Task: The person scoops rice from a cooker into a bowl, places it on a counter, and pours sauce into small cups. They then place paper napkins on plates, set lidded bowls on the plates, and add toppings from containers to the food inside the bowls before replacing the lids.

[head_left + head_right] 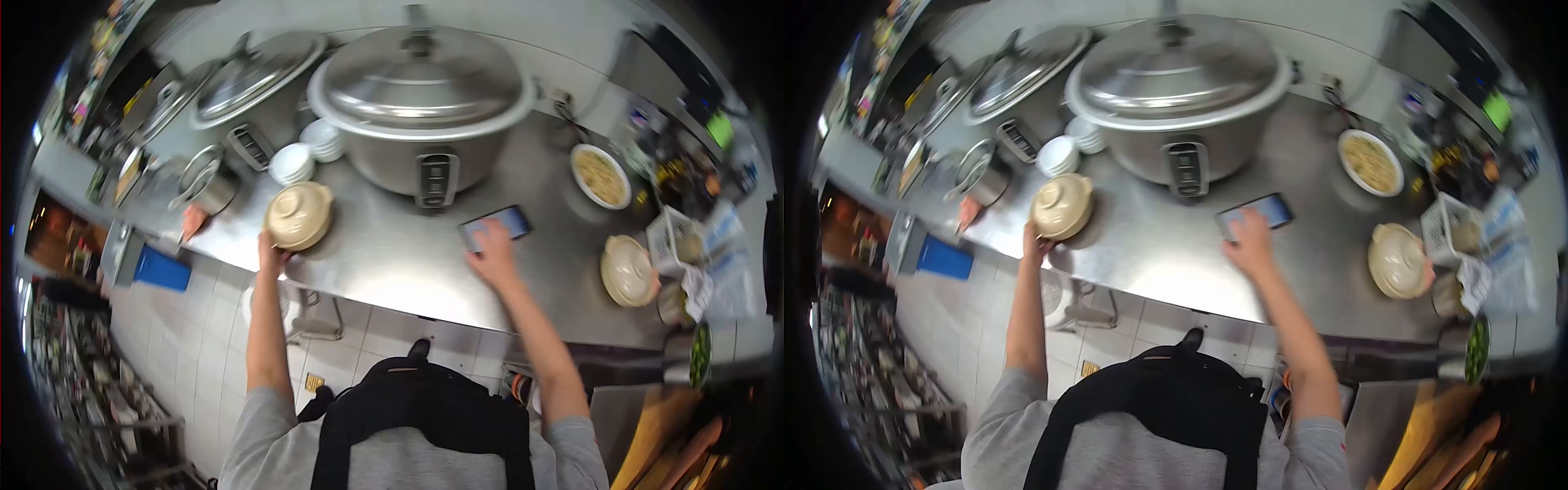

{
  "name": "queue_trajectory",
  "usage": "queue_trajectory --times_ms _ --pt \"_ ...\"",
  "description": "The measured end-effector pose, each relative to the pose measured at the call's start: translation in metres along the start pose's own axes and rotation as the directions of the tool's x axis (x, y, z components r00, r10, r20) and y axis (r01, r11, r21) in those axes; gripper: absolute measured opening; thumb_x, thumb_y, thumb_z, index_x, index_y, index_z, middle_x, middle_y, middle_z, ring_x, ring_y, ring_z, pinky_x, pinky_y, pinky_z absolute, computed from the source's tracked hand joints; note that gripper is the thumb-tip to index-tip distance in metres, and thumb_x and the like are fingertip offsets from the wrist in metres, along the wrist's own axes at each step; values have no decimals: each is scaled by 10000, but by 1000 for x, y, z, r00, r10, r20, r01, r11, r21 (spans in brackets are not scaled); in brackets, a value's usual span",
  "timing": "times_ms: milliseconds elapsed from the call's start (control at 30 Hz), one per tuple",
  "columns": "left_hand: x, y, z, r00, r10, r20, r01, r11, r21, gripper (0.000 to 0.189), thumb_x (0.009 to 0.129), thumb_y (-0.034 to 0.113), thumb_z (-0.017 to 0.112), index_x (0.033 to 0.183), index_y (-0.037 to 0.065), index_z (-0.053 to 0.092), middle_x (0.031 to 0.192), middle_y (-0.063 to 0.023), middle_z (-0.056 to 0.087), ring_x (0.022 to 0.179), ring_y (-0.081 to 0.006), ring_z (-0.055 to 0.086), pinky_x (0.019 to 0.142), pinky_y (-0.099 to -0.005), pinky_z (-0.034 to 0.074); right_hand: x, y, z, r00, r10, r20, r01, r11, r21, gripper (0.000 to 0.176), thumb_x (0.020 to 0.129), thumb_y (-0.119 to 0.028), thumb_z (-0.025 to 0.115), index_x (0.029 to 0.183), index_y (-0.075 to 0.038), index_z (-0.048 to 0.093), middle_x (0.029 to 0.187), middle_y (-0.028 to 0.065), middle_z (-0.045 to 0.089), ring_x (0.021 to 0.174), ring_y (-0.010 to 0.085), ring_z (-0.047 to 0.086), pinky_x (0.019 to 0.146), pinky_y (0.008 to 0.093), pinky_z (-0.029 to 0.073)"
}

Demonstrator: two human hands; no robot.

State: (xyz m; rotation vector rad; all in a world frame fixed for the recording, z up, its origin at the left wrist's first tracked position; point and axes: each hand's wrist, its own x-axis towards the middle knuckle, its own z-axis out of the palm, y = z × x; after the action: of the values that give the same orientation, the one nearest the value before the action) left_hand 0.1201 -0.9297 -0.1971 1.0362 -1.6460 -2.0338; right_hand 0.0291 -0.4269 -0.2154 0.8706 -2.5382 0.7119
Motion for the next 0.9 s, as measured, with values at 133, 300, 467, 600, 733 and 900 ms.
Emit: queue_trajectory --times_ms 133,300,467,600,733,900 --pt "-3 9 5 999 43 -28 -42 998 44 361 864 297 424 1187 136 433 1127 -101 503 1002 -241 530 716 -390 516 43 52 -37 996 82 44 -64 942 -328 466 691 -138 620 1127 -20 507 1273 230 417 1181 390 390 979 469 327" --pt "-15 3 -2 959 283 27 -283 937 205 398 872 226 435 1205 8 415 1037 -160 529 885 -249 576 710 -380 526 43 59 -16 915 343 -212 -381 907 -180 456 707 -31 509 1159 27 481 1275 264 409 1173 415 386 997 435 339" --pt "-42 -22 -1 920 385 71 -392 902 184 331 900 213 417 1108 -35 489 983 -135 558 909 -204 526 814 -320 426 -9 -9 -12 901 418 -121 -410 908 85 402 723 -44 561 1120 -30 502 1314 224 376 1210 384 369 1004 426 333" --pt "-91 -27 30 886 286 365 -401 868 292 301 917 180 395 1112 -30 485 985 -114 551 888 -178 520 773 -299 442 -57 -41 -51 860 491 -139 -460 864 204 370 749 -17 567 1112 -34 499 1325 221 355 1195 388 382 970 414 370" --pt "-148 -41 100 844 107 525 -285 919 272 323 905 169 404 1181 12 467 980 -99 555 842 -155 546 603 -267 485 -112 -46 -100 750 604 -271 -570 797 199 363 764 -26 568 1121 -42 505 1330 202 357 1199 373 386 965 396 375" --pt "-181 -82 229 665 78 743 -336 919 205 378 876 148 422 1210 -24 462 1013 -138 579 924 -184 554 734 -282 457 -190 -53 -161 603 696 -390 -688 701 187 351 757 -33 577 1104 -50 534 1316 172 396 1199 347 415 983 383 353"
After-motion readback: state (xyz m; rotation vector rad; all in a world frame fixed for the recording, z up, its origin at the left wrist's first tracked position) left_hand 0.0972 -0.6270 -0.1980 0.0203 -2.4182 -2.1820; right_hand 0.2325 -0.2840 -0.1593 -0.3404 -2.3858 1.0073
